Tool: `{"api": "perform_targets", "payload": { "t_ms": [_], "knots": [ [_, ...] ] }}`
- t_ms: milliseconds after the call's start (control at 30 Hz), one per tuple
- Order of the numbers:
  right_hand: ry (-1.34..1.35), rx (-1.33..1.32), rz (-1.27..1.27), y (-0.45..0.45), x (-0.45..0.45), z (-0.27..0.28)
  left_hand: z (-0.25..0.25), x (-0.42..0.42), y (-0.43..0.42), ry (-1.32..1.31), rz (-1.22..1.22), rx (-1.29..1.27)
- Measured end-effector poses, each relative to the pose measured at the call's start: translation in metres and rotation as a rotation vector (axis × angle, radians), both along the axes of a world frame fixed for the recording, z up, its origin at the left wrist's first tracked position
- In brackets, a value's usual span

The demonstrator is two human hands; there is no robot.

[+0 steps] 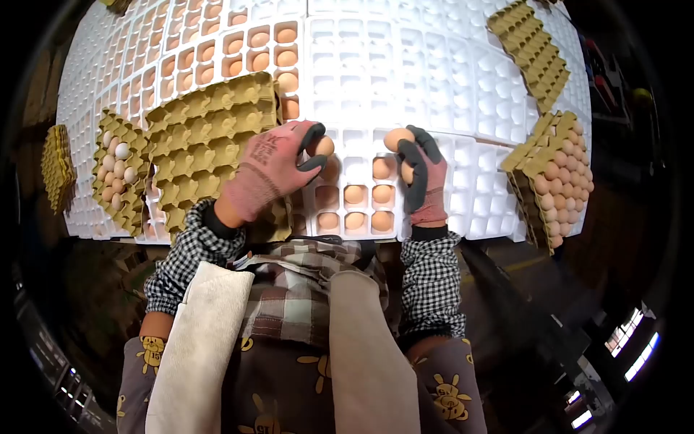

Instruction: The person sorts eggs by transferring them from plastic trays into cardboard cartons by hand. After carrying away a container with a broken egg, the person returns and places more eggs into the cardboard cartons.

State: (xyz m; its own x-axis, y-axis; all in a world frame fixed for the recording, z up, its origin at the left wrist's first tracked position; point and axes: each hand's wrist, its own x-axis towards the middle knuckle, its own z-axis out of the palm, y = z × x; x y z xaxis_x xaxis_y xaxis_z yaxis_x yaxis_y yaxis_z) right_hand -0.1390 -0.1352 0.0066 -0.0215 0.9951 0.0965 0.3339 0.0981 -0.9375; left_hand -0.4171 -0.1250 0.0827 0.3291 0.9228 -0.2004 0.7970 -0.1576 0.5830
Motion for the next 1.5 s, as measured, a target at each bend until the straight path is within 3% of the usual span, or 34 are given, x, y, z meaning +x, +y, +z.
{"api": "perform_targets", "payload": {
  "t_ms": [33, 67, 100, 167, 233, 267, 300, 367, 433, 467, 567, 633, 700, 767, 833, 900, 1000, 1100, 1233, 1300, 1367, 1433, 1500],
  "knots": [
    [0.392, -0.313, -0.152, -0.011, -0.008, -0.003, -0.005, 0.017, 0.003, 0.217, -0.048, 0.073],
    [0.354, -0.465, -0.223, -0.011, -0.024, 0.016, -0.006, 0.030, 0.012, 0.378, -0.081, -0.058],
    [0.338, -0.490, -0.116, -0.016, -0.032, 0.017, -0.017, 0.035, 0.018, 0.388, -0.099, -0.053],
    [-0.174, -0.180, 0.108, -0.021, -0.045, -0.011, -0.042, 0.039, 0.020, 0.470, -0.070, -0.145],
    [-0.703, -0.072, 0.209, -0.031, -0.059, -0.011, -0.034, 0.047, 0.012, 0.123, 0.020, -0.054],
    [-0.697, -0.071, 0.205, -0.034, -0.056, -0.017, -0.054, 0.048, 0.014, -0.140, 0.019, -0.058],
    [-0.499, -0.130, 0.110, -0.036, -0.052, -0.027, -0.079, 0.047, 0.016, -0.401, 0.029, -0.060],
    [0.032, -0.271, -0.027, -0.026, -0.042, -0.028, -0.101, 0.055, 0.010, -0.054, -0.084, 0.162],
    [-0.064, -0.005, -0.163, -0.006, -0.038, -0.025, -0.095, 0.061, -0.002, -0.237, 0.011, 0.093],
    [-0.010, -0.030, -0.218, 0.002, -0.043, -0.015, -0.087, 0.061, -0.010, -0.235, 0.012, 0.093],
    [-0.675, 0.118, -0.005, 0.009, -0.043, -0.048, -0.030, 0.036, -0.045, 0.050, -0.024, 0.307],
    [-0.840, 0.219, 0.096, -0.001, -0.040, -0.052, -0.003, 0.009, -0.087, 0.063, 0.131, 0.322],
    [-0.755, 0.215, 0.071, 0.002, -0.037, -0.060, 0.022, -0.022, -0.133, 0.257, 0.239, 0.229],
    [-0.688, 0.235, 0.037, 0.002, -0.041, -0.054, 0.028, -0.038, -0.166, 0.755, 0.298, -0.078],
    [-0.652, 0.226, 0.019, 0.002, -0.044, -0.051, -0.004, -0.077, -0.189, 0.759, 0.297, -0.020],
    [-0.425, 0.321, -0.006, 0.004, -0.041, -0.046, 0.007, -0.093, -0.181, 0.694, 0.299, 0.049],
    [-0.343, 0.331, 0.015, -0.001, -0.040, -0.027, 0.044, -0.093, -0.153, 0.552, 0.388, 0.429],
    [-0.102, 0.161, 0.010, -0.012, -0.058, -0.023, 0.023, -0.146, -0.086, 0.587, 0.441, 0.645],
    [-0.280, 0.190, 0.127, -0.041, -0.085, 0.010, -0.026, -0.242, 0.029, 0.627, 0.579, 0.531],
    [-0.219, 0.138, 0.156, -0.055, -0.104, 0.033, -0.025, -0.254, 0.044, 0.528, 0.652, 0.458],
    [-0.276, 0.053, 0.301, -0.076, -0.117, 0.031, -0.007, -0.228, 0.010, 0.161, 0.583, 0.337],
    [-0.657, 0.092, 0.681, -0.087, -0.141, 0.036, -0.001, -0.172, -0.057, -0.204, 0.375, 0.150],
    [-0.847, 0.135, 0.699, -0.094, -0.157, 0.008, -0.018, -0.118, -0.112, 0.287, -0.115, 0.135]
  ]
}}
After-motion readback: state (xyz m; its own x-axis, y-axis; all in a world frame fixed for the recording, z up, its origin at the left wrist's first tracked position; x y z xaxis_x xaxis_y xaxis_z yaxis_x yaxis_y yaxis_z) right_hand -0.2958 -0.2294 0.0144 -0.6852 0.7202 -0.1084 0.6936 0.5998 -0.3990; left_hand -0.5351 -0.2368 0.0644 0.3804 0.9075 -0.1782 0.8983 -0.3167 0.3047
